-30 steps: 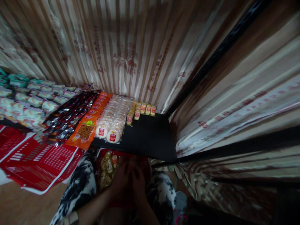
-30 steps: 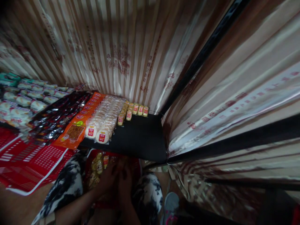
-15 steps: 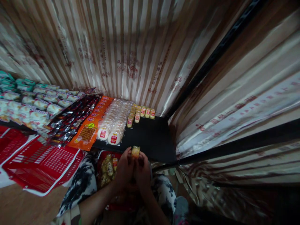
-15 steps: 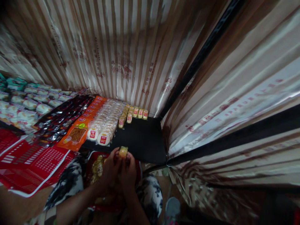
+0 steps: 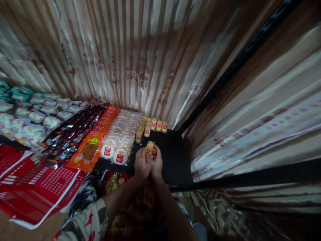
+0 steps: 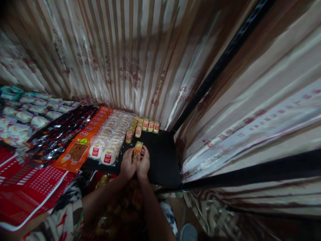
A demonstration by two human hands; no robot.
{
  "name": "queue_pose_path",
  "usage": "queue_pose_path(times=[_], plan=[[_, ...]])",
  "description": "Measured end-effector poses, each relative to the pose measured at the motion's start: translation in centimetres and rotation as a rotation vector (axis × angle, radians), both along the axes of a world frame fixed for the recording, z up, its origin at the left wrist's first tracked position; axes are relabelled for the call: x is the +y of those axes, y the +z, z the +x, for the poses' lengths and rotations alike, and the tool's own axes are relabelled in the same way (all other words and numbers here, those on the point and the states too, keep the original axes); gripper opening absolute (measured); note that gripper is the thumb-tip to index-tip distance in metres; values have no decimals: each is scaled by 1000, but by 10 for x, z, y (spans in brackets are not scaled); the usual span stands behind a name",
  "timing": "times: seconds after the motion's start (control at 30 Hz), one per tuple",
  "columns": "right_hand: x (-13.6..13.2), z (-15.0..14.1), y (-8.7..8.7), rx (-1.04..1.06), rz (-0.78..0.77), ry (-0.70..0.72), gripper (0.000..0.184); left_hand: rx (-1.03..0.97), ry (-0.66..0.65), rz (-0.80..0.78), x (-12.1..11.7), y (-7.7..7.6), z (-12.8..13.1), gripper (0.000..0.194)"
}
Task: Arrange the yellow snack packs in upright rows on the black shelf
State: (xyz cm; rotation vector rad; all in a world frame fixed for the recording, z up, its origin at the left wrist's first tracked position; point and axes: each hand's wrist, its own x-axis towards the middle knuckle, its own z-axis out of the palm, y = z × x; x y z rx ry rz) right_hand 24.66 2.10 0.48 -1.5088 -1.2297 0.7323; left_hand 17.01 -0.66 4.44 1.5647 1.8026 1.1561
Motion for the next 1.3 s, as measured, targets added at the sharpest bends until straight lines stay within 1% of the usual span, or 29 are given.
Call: queue_pose_path(times=[0.13,0.27,0.4,0.6,0.73,0.87,1.03,1.13,1.23,1.3], plan=[[29,3,-4,-49,18,23,51,43,-12,-40,19,4,3,41],[53,4,-7,-117,34,24,54,52,-59,-76,34,0,7,43],[68,2,-5,-191,37,21,55,52,-93,-90,45,-6,8,45],[83,-5,1,-228,66,25,53,25,-79,-57,58,-12,5,45],[91,-5,-1,-261,92,48,47,0,-68,-25,62,-17,3,45],[93,-4,-6,-304,132,62,39,-9,-72,-7,65,-23,3,47],[92,-5,-13,-297,147,25,38,-21,-81,20,70,-30,3,47],[93,-7,-15,-302,133,41,36,-44,-90,34,71,-33,3,46],[93,-6,-12,-293,137,46,36,-59,-89,50,70,-33,2,44],[89,-5,-6,-293,159,23,36,-52,-69,64,67,-32,1,42]])
